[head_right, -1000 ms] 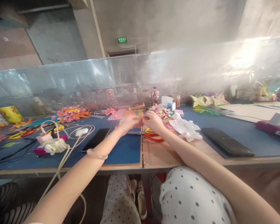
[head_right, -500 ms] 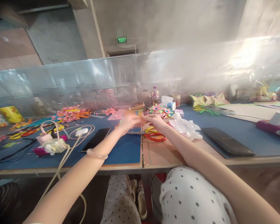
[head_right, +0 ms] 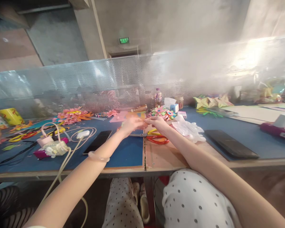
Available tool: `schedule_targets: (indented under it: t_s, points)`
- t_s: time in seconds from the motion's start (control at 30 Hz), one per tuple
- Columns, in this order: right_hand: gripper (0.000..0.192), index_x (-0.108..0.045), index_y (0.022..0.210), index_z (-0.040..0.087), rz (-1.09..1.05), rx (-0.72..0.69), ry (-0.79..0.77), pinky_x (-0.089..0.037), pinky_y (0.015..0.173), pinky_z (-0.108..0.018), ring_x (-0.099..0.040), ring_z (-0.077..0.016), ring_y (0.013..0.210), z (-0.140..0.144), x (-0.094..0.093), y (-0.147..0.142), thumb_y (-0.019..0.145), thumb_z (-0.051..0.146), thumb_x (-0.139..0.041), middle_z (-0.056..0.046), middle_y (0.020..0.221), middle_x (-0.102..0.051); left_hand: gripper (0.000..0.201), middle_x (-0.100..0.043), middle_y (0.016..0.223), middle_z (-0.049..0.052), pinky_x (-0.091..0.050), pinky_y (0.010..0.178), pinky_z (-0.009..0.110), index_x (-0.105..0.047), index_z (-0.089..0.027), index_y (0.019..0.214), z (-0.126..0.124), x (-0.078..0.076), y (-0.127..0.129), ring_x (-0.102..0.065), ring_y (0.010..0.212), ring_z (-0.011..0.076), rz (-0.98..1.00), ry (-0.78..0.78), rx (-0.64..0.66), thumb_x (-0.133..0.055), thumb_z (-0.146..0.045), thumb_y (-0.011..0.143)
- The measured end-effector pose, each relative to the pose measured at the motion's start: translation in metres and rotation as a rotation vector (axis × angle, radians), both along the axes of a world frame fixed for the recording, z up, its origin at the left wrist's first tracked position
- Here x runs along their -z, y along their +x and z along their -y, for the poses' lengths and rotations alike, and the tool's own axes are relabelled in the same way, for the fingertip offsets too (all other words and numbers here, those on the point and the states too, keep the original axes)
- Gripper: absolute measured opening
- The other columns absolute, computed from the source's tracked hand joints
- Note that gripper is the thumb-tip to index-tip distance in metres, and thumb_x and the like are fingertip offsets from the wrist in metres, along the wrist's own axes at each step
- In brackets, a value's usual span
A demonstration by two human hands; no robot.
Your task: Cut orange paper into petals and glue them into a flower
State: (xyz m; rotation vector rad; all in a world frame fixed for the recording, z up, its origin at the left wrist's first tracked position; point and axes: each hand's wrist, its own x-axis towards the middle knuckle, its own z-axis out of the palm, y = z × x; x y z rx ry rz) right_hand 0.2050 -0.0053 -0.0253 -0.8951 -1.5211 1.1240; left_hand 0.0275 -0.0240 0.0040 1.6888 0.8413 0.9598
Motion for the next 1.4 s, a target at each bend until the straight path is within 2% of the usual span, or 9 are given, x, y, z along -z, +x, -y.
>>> schedule_targets:
  t_s: [0.37, 0.57, 0.7, 0.83, 1.0, 1.1, 1.17, 1.27, 1.4]
  points:
    - [0.028, -0.069, 0.072, 0.018, 0.025, 0.046, 0.098, -0.034, 0.06, -0.028, -0.05, -0.0131, 0.067, 0.003, -0.004, 0.0, 0.065, 0.045, -0.072, -0.002, 0.074, -0.063, 0.019, -0.073, 0.082, 0.011, -0.052, 0.078, 0.033, -0.067, -0.011, 0.087, -0.005, 0.005, -0.001, -0.068, 0.074, 0.0165, 0.031, 0.016, 0.015, -0.067, -0.025, 0.076]
    - [0.028, -0.067, 0.072, 0.017, -0.109, 0.016, 0.029, -0.034, 0.059, -0.028, -0.054, -0.0151, 0.071, 0.006, -0.008, -0.001, 0.067, 0.044, -0.071, -0.005, 0.079, -0.063, 0.017, -0.073, 0.078, 0.009, -0.052, 0.078, 0.034, -0.065, -0.012, 0.085, -0.006, 0.004, -0.002, -0.068, 0.073, 0.0168, 0.069, 0.025, -0.016, -0.067, -0.025, 0.075]
    - [0.03, -0.063, 0.069, 0.017, 0.039, 0.046, 0.089, -0.036, 0.06, -0.028, -0.053, -0.0149, 0.07, 0.005, -0.004, -0.001, 0.072, 0.047, -0.065, -0.004, 0.073, -0.061, 0.017, -0.073, 0.079, 0.008, -0.052, 0.077, 0.034, -0.065, -0.012, 0.086, -0.005, 0.004, -0.001, -0.068, 0.073, 0.0164, 0.059, 0.032, -0.044, -0.067, -0.025, 0.075]
    - [0.031, -0.056, 0.071, 0.019, 0.184, -0.013, 0.173, -0.038, 0.062, -0.028, -0.052, -0.0138, 0.068, 0.005, -0.002, -0.001, 0.079, 0.048, -0.057, -0.001, 0.07, -0.059, 0.013, -0.073, 0.079, 0.007, -0.052, 0.077, 0.032, -0.065, -0.014, 0.084, -0.005, 0.004, -0.003, -0.067, 0.072, 0.0148, 0.012, 0.012, -0.042, -0.065, -0.023, 0.075]
    - [0.028, -0.052, 0.073, 0.019, 0.271, -0.046, 0.32, -0.038, 0.063, -0.028, -0.049, -0.0124, 0.064, 0.008, -0.005, -0.003, 0.083, 0.045, -0.053, 0.001, 0.069, -0.054, 0.011, -0.073, 0.079, 0.007, -0.052, 0.074, 0.03, -0.066, -0.014, 0.081, -0.008, 0.005, -0.005, -0.066, 0.07, 0.0138, -0.027, 0.006, -0.034, -0.065, -0.022, 0.074]
    - [0.027, -0.051, 0.073, 0.019, 0.284, -0.04, 0.349, -0.039, 0.064, -0.028, -0.048, -0.0125, 0.063, 0.011, -0.007, -0.004, 0.083, 0.045, -0.052, 0.002, 0.067, -0.052, 0.013, -0.073, 0.08, 0.008, -0.052, 0.072, 0.03, -0.066, -0.013, 0.083, -0.009, 0.006, -0.006, -0.067, 0.072, 0.0145, -0.023, -0.008, -0.015, -0.066, -0.023, 0.074]
    - [0.026, -0.052, 0.073, 0.019, 0.271, -0.042, 0.325, -0.039, 0.063, -0.028, -0.049, -0.0126, 0.063, 0.012, -0.008, -0.003, 0.082, 0.043, -0.054, 0.001, 0.066, -0.053, 0.014, -0.073, 0.082, 0.009, -0.052, 0.072, 0.03, -0.065, -0.013, 0.084, -0.009, 0.006, -0.007, -0.067, 0.073, 0.0149, -0.015, -0.022, -0.004, -0.066, -0.024, 0.075]
    - [0.023, -0.054, 0.071, 0.019, 0.212, -0.066, 0.195, -0.039, 0.062, -0.028, -0.051, -0.0133, 0.062, 0.01, -0.008, -0.002, 0.079, 0.041, -0.055, 0.0, 0.066, -0.056, 0.015, -0.072, 0.081, 0.008, -0.051, 0.073, 0.03, -0.065, -0.013, 0.086, -0.009, 0.005, -0.008, -0.066, 0.073, 0.0144, 0.01, -0.046, 0.026, -0.067, -0.024, 0.075]
    - [0.025, -0.051, 0.061, 0.019, 0.037, -0.174, 0.033, -0.038, 0.058, -0.029, -0.052, -0.0143, 0.059, 0.007, -0.006, -0.003, 0.078, 0.037, -0.051, -0.001, 0.061, -0.053, 0.016, -0.072, 0.082, 0.008, -0.051, 0.073, 0.03, -0.066, -0.013, 0.088, -0.009, 0.005, -0.009, -0.066, 0.07, 0.0137, 0.034, -0.103, 0.115, -0.068, -0.021, 0.075]
